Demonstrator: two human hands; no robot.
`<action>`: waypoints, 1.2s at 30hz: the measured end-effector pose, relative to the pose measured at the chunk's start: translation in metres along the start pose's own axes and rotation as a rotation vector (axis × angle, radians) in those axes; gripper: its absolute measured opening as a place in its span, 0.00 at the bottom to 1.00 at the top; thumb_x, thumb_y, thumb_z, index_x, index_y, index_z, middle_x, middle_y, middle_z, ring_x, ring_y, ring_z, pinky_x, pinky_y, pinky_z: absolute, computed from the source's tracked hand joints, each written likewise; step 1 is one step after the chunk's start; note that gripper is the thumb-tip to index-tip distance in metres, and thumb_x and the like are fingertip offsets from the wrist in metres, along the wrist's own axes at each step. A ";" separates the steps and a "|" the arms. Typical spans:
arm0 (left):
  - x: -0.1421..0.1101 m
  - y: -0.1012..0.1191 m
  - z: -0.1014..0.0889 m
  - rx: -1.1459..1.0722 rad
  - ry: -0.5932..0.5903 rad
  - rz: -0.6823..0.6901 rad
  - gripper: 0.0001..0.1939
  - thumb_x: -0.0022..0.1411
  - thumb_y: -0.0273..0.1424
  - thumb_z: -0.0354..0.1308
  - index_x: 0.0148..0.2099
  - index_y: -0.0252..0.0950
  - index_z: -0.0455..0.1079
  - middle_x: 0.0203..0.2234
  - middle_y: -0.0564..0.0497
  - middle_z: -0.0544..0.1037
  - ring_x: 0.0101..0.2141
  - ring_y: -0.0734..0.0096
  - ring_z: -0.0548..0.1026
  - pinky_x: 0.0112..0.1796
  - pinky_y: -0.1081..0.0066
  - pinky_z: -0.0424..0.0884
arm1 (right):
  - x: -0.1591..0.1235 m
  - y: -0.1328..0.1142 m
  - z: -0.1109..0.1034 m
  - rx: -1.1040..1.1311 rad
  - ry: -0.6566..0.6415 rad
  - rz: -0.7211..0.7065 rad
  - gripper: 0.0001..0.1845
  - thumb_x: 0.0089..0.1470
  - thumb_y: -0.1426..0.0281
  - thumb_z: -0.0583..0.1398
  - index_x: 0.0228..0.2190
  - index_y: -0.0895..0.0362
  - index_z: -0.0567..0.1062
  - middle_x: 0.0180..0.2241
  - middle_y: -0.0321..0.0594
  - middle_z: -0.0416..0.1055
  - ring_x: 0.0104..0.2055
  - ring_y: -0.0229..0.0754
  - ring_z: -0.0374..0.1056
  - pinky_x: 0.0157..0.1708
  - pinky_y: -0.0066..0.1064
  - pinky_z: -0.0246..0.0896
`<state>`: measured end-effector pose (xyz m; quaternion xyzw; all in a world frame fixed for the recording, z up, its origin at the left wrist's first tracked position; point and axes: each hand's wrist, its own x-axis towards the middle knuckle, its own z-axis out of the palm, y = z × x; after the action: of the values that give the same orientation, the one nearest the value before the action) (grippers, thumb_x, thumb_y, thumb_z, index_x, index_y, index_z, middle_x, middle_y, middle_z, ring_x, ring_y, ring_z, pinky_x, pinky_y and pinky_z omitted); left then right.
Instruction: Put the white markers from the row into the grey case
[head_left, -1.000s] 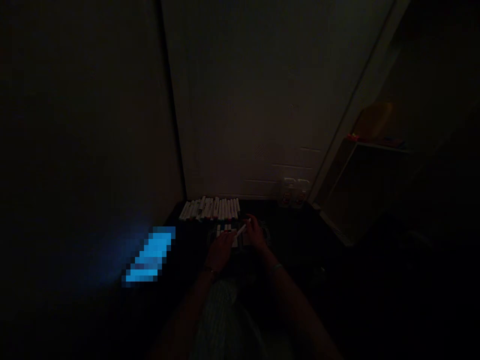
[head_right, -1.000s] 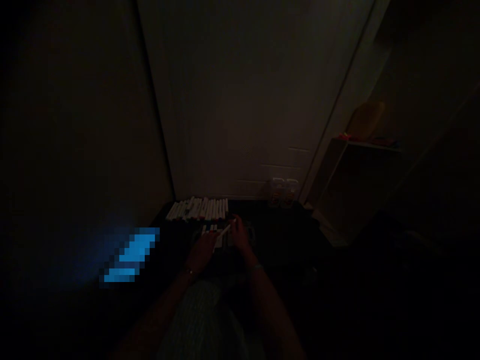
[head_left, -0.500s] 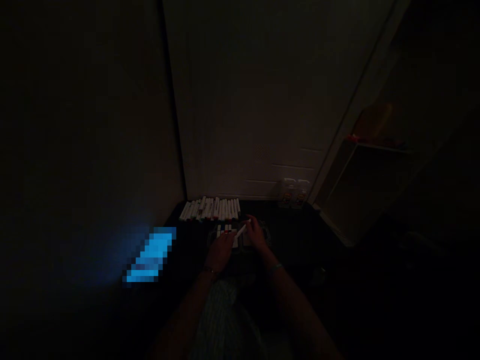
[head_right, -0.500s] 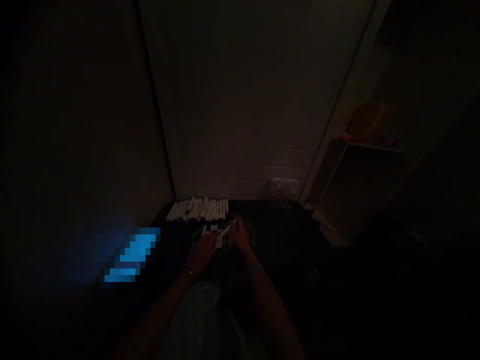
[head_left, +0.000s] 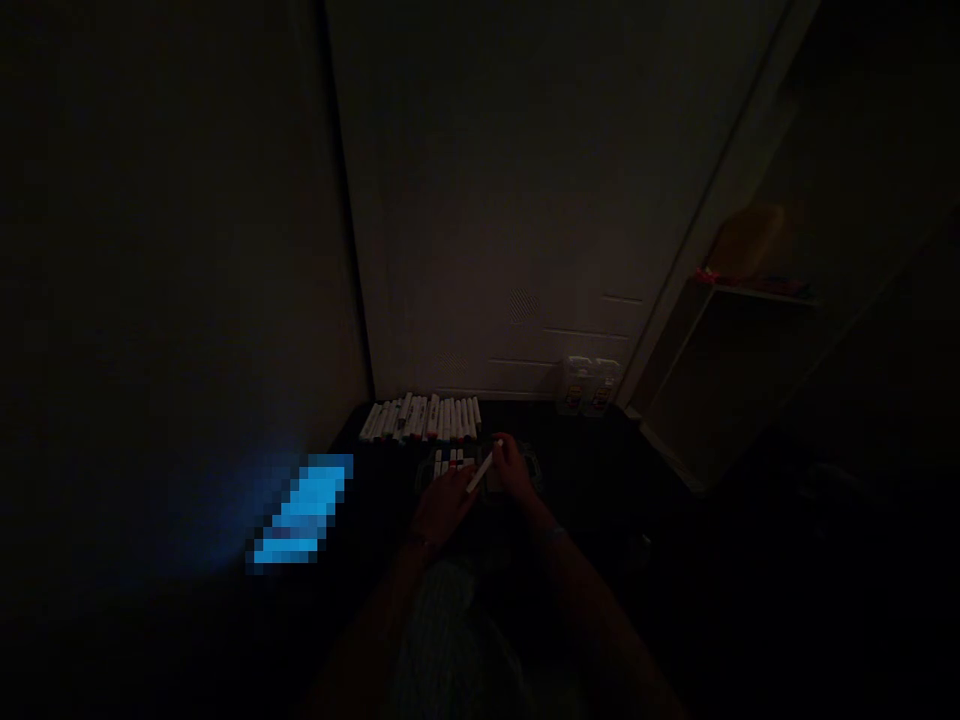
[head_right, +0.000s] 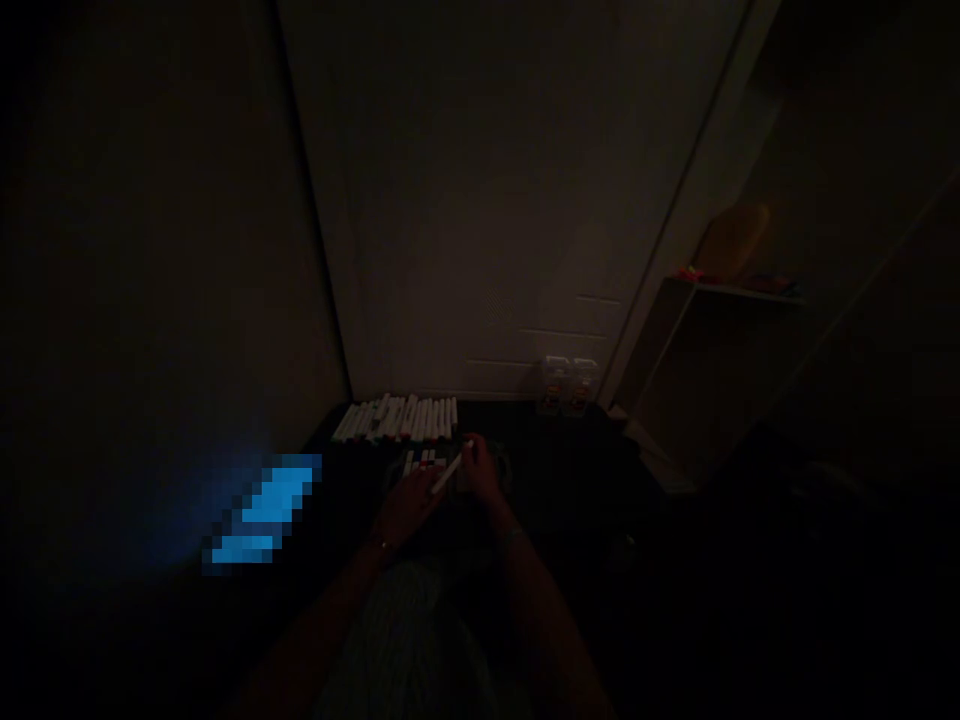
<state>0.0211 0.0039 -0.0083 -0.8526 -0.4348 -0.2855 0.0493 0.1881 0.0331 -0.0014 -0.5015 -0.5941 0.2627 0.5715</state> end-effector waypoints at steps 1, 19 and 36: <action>0.000 0.000 0.000 0.007 -0.003 -0.003 0.19 0.62 0.34 0.44 0.54 0.38 0.57 0.46 0.45 0.68 0.47 0.64 0.66 0.46 0.65 0.64 | 0.000 0.000 0.000 0.000 0.004 -0.004 0.17 0.55 0.61 0.48 0.44 0.54 0.66 0.29 0.34 0.65 0.30 0.36 0.62 0.29 0.25 0.58; 0.001 0.008 -0.016 0.121 0.027 -0.041 0.15 0.62 0.38 0.42 0.35 0.39 0.67 0.30 0.48 0.73 0.38 0.64 0.69 0.38 0.64 0.63 | 0.001 0.000 0.000 0.035 0.024 -0.002 0.17 0.54 0.59 0.50 0.43 0.54 0.66 0.29 0.34 0.64 0.29 0.35 0.61 0.29 0.24 0.58; 0.002 0.004 -0.010 0.134 -0.036 -0.037 0.18 0.64 0.33 0.38 0.34 0.36 0.69 0.27 0.47 0.74 0.34 0.67 0.71 0.38 0.66 0.63 | 0.002 -0.004 0.000 0.118 -0.065 0.002 0.20 0.57 0.58 0.47 0.47 0.53 0.64 0.31 0.36 0.69 0.32 0.37 0.64 0.31 0.26 0.59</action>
<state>0.0205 -0.0008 0.0018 -0.8443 -0.4694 -0.2411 0.0929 0.1873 0.0332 0.0026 -0.4586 -0.5954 0.3140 0.5801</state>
